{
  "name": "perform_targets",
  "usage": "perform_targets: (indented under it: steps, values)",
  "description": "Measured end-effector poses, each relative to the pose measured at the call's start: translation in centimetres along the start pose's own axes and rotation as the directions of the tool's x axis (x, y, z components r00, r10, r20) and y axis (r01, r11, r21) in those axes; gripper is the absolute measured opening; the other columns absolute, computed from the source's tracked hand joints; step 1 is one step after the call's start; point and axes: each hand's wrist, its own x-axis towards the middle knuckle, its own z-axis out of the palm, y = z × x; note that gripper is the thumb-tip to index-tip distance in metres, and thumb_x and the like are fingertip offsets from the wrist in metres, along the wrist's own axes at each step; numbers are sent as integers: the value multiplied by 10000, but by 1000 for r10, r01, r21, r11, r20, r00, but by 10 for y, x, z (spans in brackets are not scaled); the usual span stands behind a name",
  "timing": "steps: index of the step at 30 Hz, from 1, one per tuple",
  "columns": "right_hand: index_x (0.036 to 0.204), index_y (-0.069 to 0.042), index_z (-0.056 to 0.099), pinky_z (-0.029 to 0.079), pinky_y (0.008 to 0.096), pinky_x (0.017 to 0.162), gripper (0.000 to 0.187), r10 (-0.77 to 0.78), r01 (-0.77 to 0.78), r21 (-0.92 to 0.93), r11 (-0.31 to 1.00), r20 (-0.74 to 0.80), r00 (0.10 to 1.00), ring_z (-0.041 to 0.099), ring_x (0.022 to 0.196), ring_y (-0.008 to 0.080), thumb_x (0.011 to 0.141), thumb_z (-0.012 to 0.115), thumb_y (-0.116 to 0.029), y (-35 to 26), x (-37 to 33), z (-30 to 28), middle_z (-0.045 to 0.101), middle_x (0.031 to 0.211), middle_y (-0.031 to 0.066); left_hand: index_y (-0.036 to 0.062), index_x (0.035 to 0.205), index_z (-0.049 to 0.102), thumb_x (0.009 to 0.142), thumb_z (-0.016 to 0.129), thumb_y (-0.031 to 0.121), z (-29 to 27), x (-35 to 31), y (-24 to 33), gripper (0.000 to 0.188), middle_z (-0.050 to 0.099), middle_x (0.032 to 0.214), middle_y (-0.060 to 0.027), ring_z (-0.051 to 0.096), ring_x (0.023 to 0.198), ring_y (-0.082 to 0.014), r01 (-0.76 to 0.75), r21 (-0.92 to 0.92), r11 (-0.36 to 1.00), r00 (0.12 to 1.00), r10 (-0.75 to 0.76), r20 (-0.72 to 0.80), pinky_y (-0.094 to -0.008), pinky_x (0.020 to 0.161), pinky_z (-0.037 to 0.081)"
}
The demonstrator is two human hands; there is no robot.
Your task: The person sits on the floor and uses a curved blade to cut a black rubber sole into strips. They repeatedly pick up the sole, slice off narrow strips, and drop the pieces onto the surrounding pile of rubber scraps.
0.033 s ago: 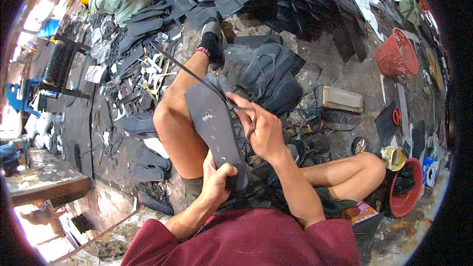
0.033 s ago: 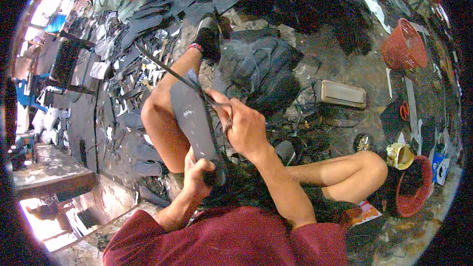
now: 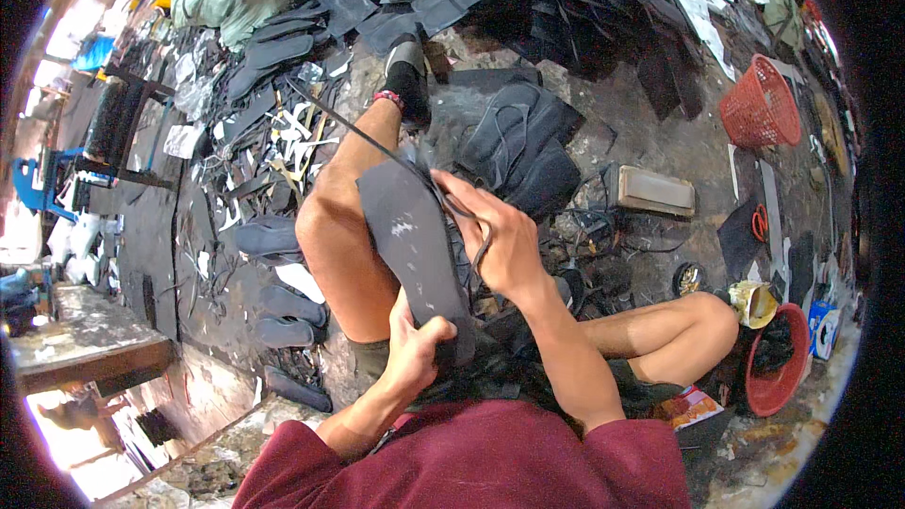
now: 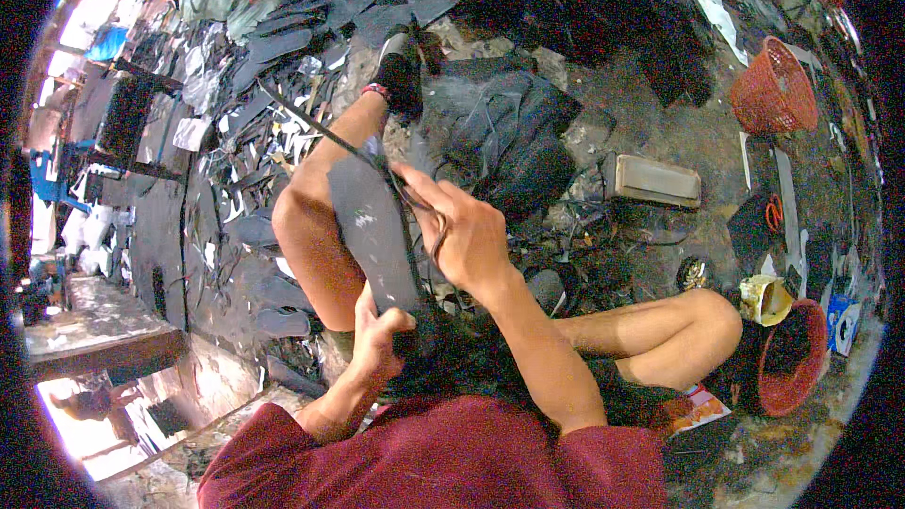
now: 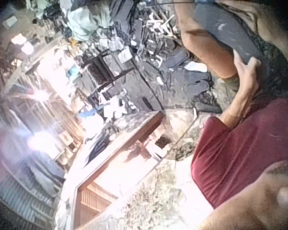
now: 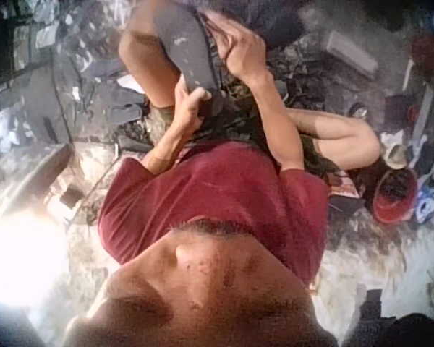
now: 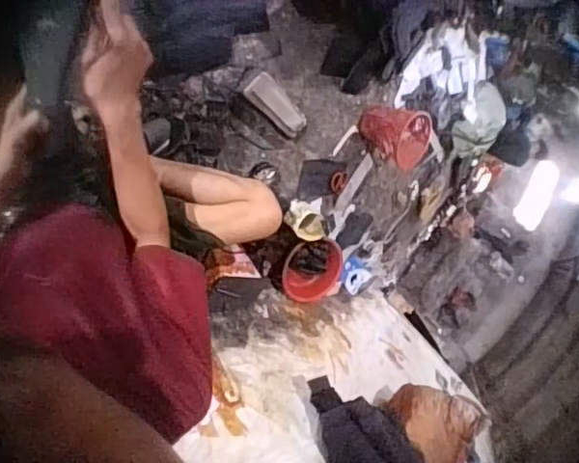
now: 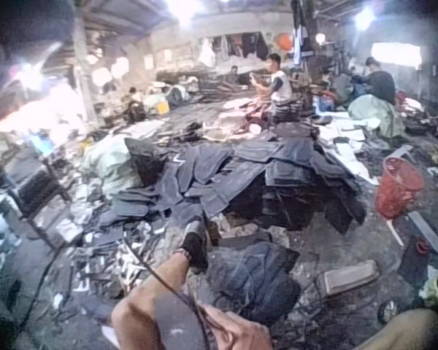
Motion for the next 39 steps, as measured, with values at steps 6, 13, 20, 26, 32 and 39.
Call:
perform_targets:
  steps: [6,13,20,26,32,39]
  values:
    - [1355,-118,579,494,395,633,405,-12,-8,166,986,117,993,611,701,319,950,584,-125,-53,-26,-19,563,783,128,7,1388,453,799,809,213,-37,8,42,719,598,1256,-103,574,1166,-215,-270,-108,957,951,283,122,-366,1028,433]
    - [1248,-111,663,495,388,653,553,33,-45,75,996,153,988,601,734,299,715,682,33,-21,-130,-50,647,882,98,19,1146,615,881,748,253,-44,-8,72,378,685,1047,-42,633,908,-125,-24,-153,988,985,49,163,-289,833,503]
    - [1270,-154,652,448,386,537,522,-60,54,27,998,348,936,527,595,261,761,704,-54,-33,-108,-113,521,722,72,16,990,700,814,820,168,-37,-25,86,262,713,937,-57,645,864,-130,-98,248,964,972,39,232,-304,803,514]
    - [1296,-135,628,474,389,567,561,-45,72,-35,997,500,865,565,604,280,752,707,-28,-62,-74,-132,534,710,82,-8,1060,688,804,838,157,-14,-36,86,340,719,964,-75,650,876,-131,-67,329,942,943,-47,329,-308,811,524]
    - [1321,-183,627,470,382,541,536,-147,169,5,986,519,842,562,571,263,801,705,-77,-70,-46,-119,518,695,57,-2,1047,700,832,811,113,-2,-37,78,267,712,922,-54,637,824,-104,-51,412,910,904,-133,406,-272,733,524]
    - [1299,-61,626,471,309,598,371,3,-101,237,966,381,925,578,631,206,930,583,-49,-46,-65,-145,582,748,78,21,1430,475,934,632,436,-47,5,50,665,678,1081,-79,622,946,-175,383,162,909,737,-406,541,-332,842,515]
